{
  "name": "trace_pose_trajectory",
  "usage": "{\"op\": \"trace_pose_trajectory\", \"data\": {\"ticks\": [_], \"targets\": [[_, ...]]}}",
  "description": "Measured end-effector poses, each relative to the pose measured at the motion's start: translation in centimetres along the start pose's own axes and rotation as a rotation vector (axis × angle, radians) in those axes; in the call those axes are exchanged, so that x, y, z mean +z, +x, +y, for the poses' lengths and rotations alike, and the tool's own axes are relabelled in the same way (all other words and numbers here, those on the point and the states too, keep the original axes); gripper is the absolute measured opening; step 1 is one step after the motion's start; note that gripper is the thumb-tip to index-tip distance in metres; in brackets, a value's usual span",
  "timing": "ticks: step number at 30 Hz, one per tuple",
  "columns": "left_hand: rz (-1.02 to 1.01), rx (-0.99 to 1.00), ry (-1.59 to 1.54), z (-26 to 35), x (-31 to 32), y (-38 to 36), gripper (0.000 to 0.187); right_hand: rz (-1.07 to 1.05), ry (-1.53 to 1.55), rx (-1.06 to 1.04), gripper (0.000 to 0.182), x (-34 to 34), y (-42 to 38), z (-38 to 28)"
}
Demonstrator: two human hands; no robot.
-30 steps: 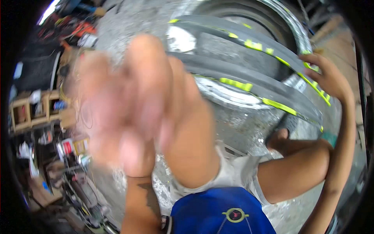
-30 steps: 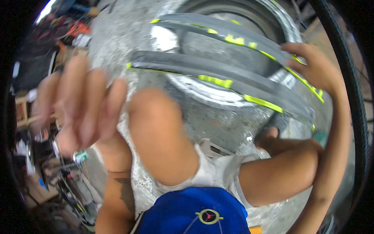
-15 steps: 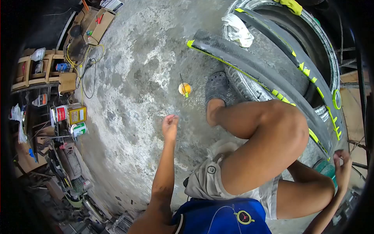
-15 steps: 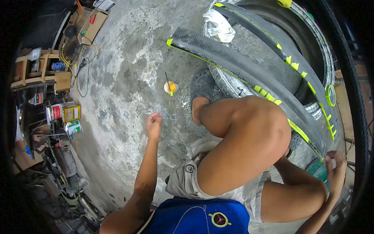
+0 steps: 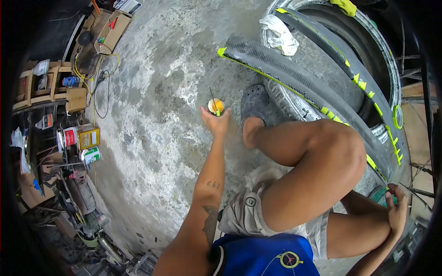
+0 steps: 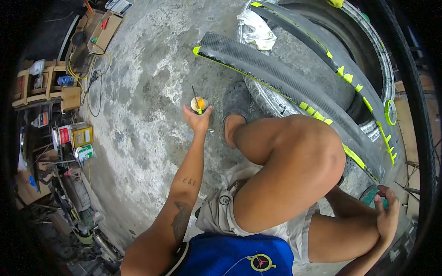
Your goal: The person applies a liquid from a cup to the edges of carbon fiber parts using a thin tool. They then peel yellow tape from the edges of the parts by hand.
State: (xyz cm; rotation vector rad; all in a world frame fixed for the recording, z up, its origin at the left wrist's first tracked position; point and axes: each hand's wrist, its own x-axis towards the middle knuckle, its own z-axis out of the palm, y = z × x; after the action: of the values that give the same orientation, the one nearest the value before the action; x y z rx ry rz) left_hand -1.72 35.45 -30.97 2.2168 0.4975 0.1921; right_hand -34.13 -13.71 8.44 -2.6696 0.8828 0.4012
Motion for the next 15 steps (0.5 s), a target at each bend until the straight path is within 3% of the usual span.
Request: {"op": "trace_pose_trajectory", "data": {"ticks": [4,10,15], "targets": [[0.056,0.012,-0.063,-3.0,2.1,0.6,0.098,0.006,0.035,0.055,0.029,0.0,-0.1,0.4],[0.042,-0.023,-0.222,-2.2,2.3,0.2,0.077,-0.057,0.039,0.079,0.032,-0.4,-0.1,0.2],[0.053,-0.034,-0.239,-2.0,1.4,0.0,0.075,-0.064,0.029,0.104,0.031,-0.5,0.2,-0.2]]}}
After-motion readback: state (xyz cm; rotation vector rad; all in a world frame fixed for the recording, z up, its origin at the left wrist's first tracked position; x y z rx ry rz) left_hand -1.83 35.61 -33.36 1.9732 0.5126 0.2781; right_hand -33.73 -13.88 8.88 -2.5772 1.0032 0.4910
